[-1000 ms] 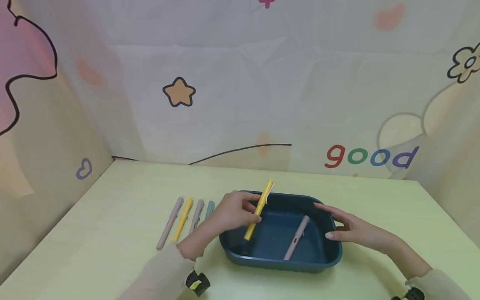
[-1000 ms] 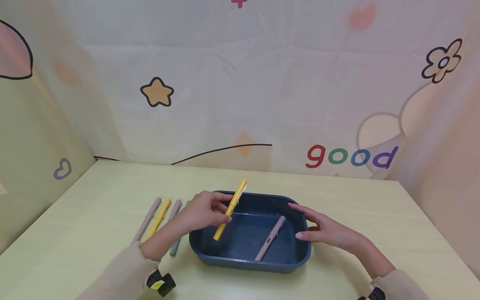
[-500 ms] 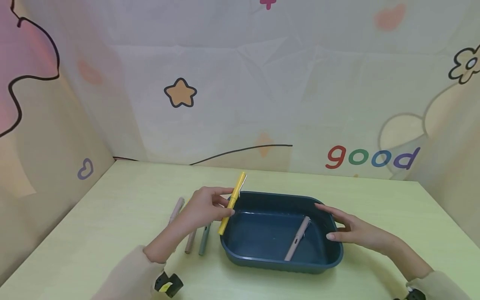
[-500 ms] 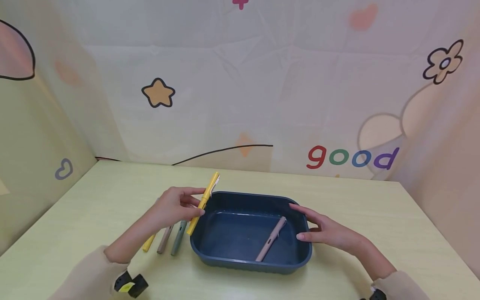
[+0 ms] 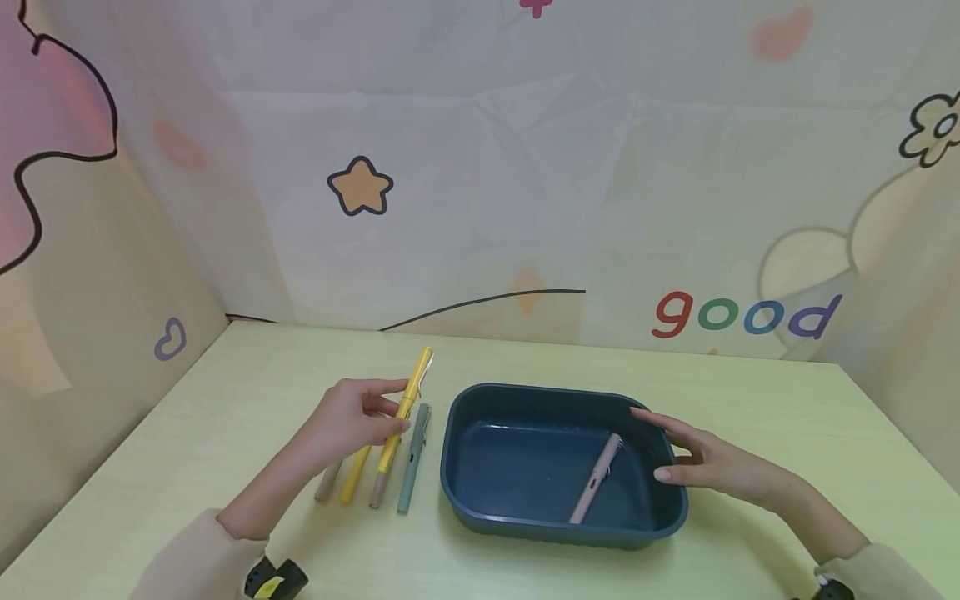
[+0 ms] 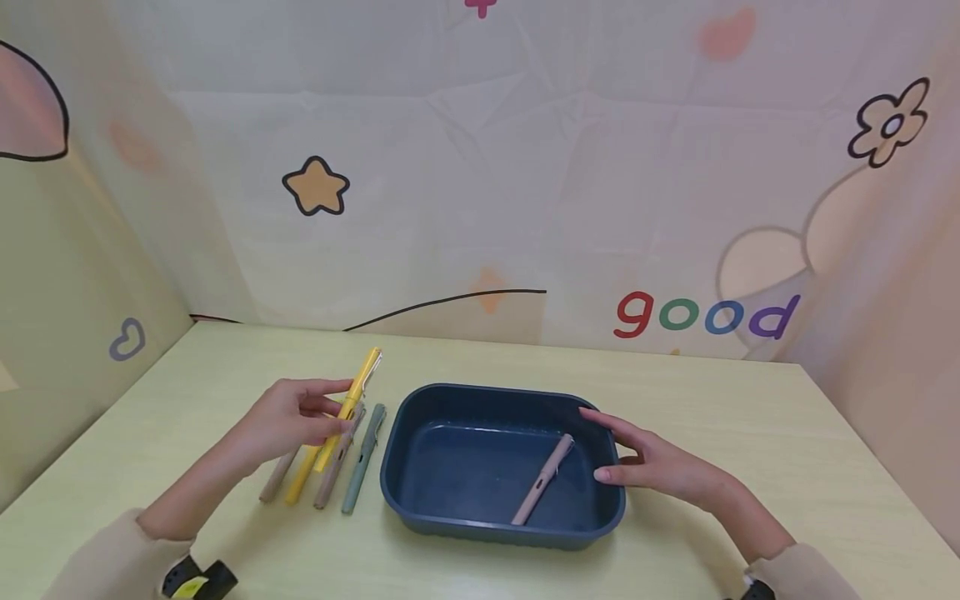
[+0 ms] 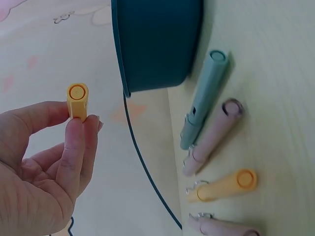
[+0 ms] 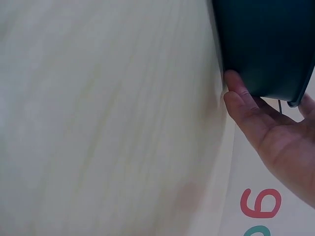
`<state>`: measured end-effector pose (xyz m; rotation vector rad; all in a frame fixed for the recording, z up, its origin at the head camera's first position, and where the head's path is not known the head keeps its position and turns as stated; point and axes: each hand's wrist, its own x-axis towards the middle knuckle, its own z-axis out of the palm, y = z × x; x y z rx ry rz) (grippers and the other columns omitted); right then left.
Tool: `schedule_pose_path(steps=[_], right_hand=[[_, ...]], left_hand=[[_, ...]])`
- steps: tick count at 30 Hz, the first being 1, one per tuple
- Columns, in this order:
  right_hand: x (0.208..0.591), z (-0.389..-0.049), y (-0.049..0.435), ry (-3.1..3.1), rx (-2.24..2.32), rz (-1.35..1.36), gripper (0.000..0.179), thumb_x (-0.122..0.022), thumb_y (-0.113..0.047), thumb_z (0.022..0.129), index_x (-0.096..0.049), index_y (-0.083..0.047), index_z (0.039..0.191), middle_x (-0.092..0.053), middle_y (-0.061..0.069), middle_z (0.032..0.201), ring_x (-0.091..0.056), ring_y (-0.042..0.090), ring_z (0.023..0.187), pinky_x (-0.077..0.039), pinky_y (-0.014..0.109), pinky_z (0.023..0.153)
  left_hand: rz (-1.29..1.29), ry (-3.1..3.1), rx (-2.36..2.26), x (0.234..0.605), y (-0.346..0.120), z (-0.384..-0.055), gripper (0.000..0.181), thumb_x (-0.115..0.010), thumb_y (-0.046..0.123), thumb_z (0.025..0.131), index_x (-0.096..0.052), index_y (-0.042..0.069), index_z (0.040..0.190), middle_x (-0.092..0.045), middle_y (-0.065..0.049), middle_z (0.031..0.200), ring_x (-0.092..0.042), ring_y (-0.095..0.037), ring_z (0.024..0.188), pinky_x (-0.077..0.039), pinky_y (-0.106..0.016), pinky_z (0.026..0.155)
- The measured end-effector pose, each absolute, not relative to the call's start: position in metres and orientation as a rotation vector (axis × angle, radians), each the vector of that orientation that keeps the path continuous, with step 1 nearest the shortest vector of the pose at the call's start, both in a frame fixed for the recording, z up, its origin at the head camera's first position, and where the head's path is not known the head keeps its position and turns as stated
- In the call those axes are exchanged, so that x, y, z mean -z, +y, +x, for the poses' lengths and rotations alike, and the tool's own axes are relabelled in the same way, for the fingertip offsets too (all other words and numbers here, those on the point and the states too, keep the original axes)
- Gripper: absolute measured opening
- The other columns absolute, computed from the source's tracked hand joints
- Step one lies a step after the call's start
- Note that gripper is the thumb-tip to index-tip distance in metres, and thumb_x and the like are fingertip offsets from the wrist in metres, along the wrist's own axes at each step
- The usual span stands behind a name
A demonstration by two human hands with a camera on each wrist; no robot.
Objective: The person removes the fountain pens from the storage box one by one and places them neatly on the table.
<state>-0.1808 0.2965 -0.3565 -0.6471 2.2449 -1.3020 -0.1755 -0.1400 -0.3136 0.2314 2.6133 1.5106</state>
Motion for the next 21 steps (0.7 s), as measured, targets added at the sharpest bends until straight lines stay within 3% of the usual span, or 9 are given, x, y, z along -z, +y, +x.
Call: schedule_pose_path(steps=[15, 21], right_hand=[[0.353, -0.178, 0.298, 2.272, 1.276, -0.614, 0.067, -0.053, -0.014, 0.091, -0.016, -0.017, 0.146, -0.005, 0.027, 0.147, -0.006, 0.057, 0.127, -0.034, 0.061, 0.093], [0.355, -0.180, 0.296, 2.285, 1.257, -0.586, 0.066, -0.053, -0.015, 0.091, -0.016, -0.018, 0.146, -0.003, 0.025, 0.149, 0.000, 0.055, 0.129, -0.032, 0.062, 0.094]], left_hand=[[0.111, 2.658, -1.424, 0.332, -0.189, -0.176, 0.052, -0.068, 0.009, 0.079, -0.050, -0.003, 0.127, -0.063, -0.015, 0.100, -0.063, -0.018, 0.080, -0.055, -0.034, 0.067], [0.035, 2.666, -1.364, 0.338, -0.208, -0.174, 0.054, -0.067, 0.011, 0.080, -0.048, -0.003, 0.129, -0.059, -0.017, 0.106, -0.061, -0.018, 0.083, -0.054, -0.033, 0.069]])
